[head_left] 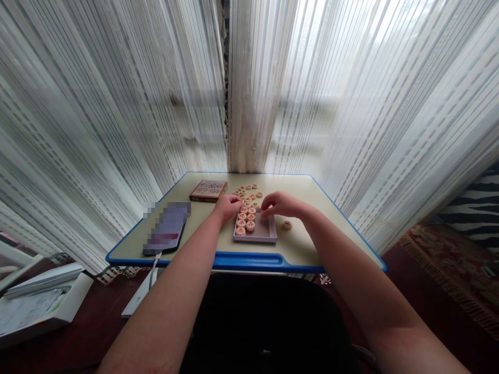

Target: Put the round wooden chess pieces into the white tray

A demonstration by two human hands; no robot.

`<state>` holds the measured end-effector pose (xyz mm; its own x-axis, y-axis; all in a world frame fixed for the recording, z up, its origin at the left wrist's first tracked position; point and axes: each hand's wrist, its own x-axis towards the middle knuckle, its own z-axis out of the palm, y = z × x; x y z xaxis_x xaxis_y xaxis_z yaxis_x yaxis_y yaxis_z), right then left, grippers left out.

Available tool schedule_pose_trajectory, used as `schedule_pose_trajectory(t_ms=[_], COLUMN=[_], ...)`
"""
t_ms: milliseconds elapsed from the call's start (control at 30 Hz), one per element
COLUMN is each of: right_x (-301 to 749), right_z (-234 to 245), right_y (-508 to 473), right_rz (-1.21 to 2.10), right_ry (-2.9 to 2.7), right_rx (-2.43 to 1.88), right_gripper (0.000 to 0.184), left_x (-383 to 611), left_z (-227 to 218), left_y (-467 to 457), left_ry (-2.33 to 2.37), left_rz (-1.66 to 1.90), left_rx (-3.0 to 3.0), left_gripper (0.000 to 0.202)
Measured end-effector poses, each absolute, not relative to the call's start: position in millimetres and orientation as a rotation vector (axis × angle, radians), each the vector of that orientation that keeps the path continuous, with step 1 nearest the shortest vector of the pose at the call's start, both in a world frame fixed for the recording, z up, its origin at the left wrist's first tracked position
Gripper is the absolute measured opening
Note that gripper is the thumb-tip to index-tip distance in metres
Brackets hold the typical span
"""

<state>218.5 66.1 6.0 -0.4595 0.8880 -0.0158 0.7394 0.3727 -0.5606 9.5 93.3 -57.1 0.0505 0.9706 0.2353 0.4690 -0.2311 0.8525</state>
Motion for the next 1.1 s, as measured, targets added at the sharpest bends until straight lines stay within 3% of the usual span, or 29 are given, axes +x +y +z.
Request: schedule_pose_trajectory(t_ms=[667, 1100], right_x=[220, 214], right_z=[8, 9], right_y=[62, 54], right_rz=[0.843, 0.630], right_ry=[-2.634, -2.800], right_rx=[-1.385, -1.254], right_gripper=[0.023, 0.024], left_x=[10, 10], left_z=[-55, -56], left_y=[91, 95], left_ry=[1.454, 1.446], left_rz=[1.120, 1.099], left_rx=[1.766, 1.764], left_gripper=[0.013, 0.010])
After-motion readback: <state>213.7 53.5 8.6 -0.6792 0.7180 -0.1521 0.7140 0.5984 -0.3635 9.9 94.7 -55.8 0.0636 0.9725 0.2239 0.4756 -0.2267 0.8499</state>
